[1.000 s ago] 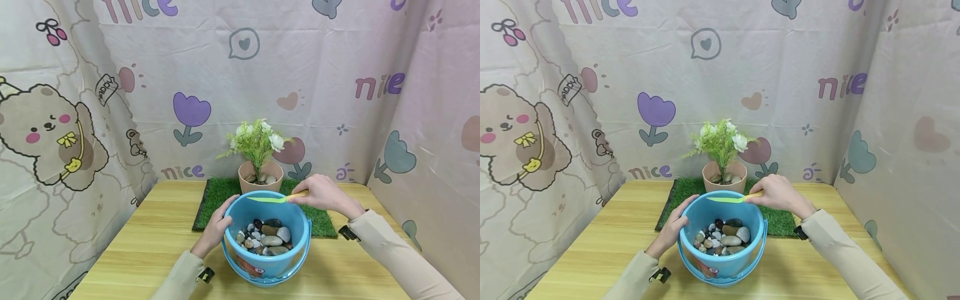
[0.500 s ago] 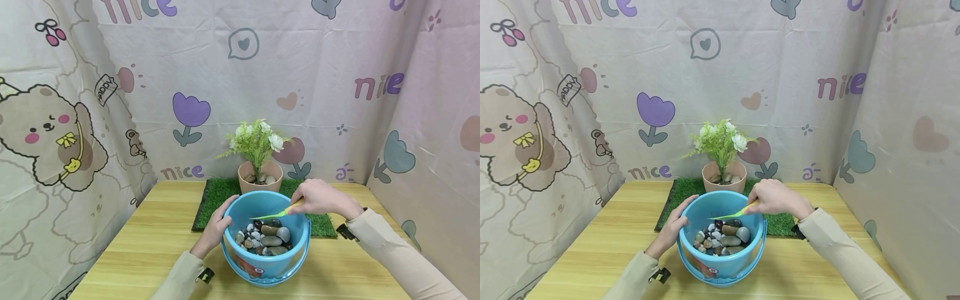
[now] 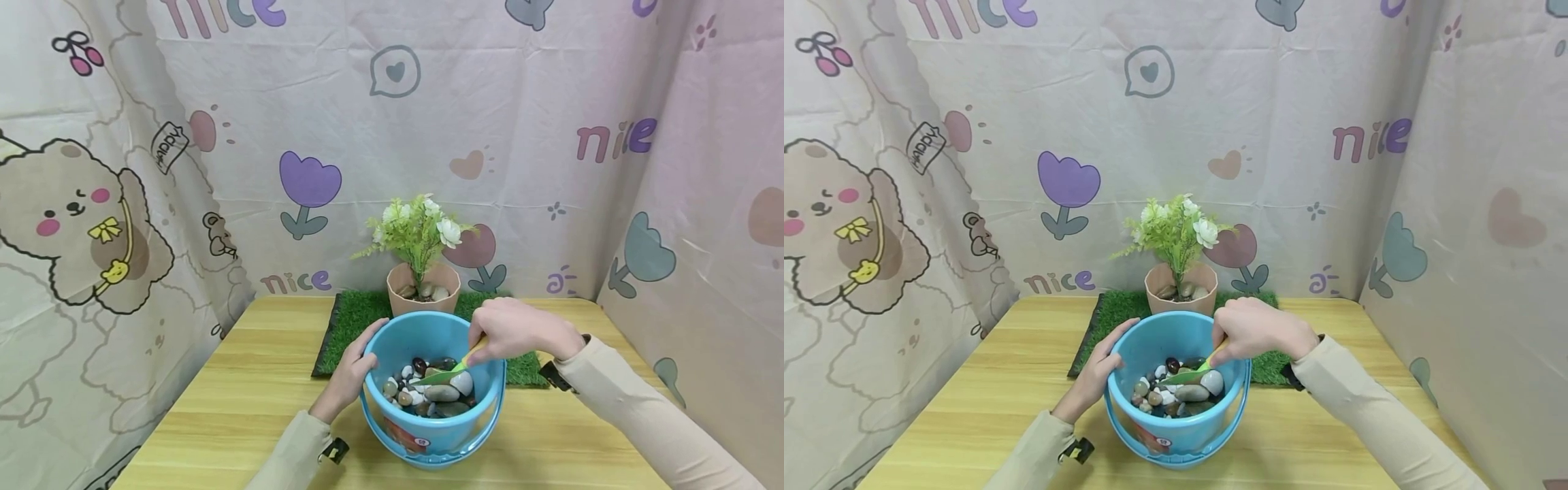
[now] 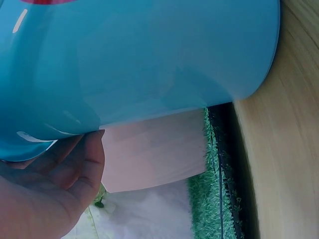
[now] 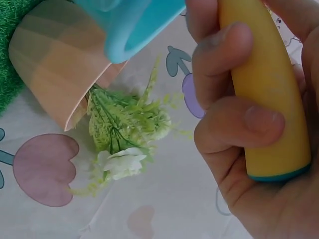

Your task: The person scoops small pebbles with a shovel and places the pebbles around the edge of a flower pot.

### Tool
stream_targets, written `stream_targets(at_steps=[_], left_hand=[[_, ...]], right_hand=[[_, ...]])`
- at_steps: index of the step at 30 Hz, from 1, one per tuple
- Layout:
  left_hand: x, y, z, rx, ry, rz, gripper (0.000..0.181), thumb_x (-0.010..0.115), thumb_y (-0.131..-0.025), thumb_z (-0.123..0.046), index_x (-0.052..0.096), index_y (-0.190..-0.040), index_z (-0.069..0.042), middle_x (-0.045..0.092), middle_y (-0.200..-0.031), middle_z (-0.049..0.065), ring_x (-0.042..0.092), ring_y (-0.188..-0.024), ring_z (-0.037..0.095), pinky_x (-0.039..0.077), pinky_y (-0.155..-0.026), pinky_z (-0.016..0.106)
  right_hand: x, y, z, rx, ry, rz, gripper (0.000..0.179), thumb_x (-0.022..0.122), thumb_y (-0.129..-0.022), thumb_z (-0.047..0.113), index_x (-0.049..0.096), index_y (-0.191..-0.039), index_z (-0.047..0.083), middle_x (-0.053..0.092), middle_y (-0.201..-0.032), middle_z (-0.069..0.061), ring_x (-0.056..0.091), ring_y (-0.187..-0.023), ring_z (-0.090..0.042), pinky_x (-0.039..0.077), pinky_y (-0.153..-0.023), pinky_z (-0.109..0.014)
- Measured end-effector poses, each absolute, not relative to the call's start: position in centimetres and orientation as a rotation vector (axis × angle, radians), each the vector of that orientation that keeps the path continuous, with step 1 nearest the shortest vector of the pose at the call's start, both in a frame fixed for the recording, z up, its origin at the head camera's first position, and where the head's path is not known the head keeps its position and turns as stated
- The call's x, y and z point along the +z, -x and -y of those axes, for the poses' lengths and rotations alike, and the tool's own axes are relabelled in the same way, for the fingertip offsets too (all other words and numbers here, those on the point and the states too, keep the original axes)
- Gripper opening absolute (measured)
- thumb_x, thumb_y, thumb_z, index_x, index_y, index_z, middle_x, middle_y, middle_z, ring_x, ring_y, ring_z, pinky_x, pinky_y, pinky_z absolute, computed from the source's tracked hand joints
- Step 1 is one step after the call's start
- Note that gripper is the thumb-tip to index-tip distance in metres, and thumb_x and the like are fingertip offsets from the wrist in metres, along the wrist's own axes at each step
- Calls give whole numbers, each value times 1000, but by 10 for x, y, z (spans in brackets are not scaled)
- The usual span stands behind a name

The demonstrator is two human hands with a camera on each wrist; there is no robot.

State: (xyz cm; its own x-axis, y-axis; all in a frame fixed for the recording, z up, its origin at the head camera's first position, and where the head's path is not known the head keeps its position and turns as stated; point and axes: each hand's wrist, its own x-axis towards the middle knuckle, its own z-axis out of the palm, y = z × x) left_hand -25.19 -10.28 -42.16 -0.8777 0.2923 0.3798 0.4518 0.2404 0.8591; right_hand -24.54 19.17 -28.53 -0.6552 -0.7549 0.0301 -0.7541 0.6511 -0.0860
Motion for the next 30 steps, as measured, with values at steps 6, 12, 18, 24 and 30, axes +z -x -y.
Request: stream_targets(at_steps=[6,12,18,24,30], left_hand=[[-422,251,103,-1717,705,2358,74,41,-79,-5,38,-151,-21,49,-147,8,55,-125,35,49,-94,55],[-423,252,103,-1721,708,2355,74,41,-79,-5,39,-151,-24,50,-146,8,56,-125,34,48,-94,53],[-422,251,103,-1731,703,2350,74,41,-79,-5,40,-150,-25,51,-145,8,56,-124,35,49,-94,55],[-421,251,103,-1728,710,2350,74,41,-79,-5,39,-151,-20,51,-145,9,56,-124,35,49,-93,55],[-422,252,103,-1722,706,2347,74,41,-79,-5,39,-151,-19,52,-144,9,57,-123,35,50,-92,54]], right_hand=[[-284,243,-185,-116,1266,-2783,50,77,-78,39,41,-45,28,22,-46,18,17,-45,1,17,-46,-19],[-282,240,-181,-83,1240,-2734,49,78,-77,36,46,-42,27,26,-43,19,19,-44,1,18,-46,-19],[-282,236,-178,-19,1218,-2744,53,79,-76,35,39,-42,27,22,-43,18,20,-44,0,18,-47,-20],[-284,231,-175,44,1162,-2802,54,80,-75,35,39,-41,26,21,-43,16,20,-44,-3,18,-46,-21],[-288,228,-171,95,1131,-2869,54,81,-75,34,37,-44,26,19,-45,15,20,-45,-4,20,-46,-22]])
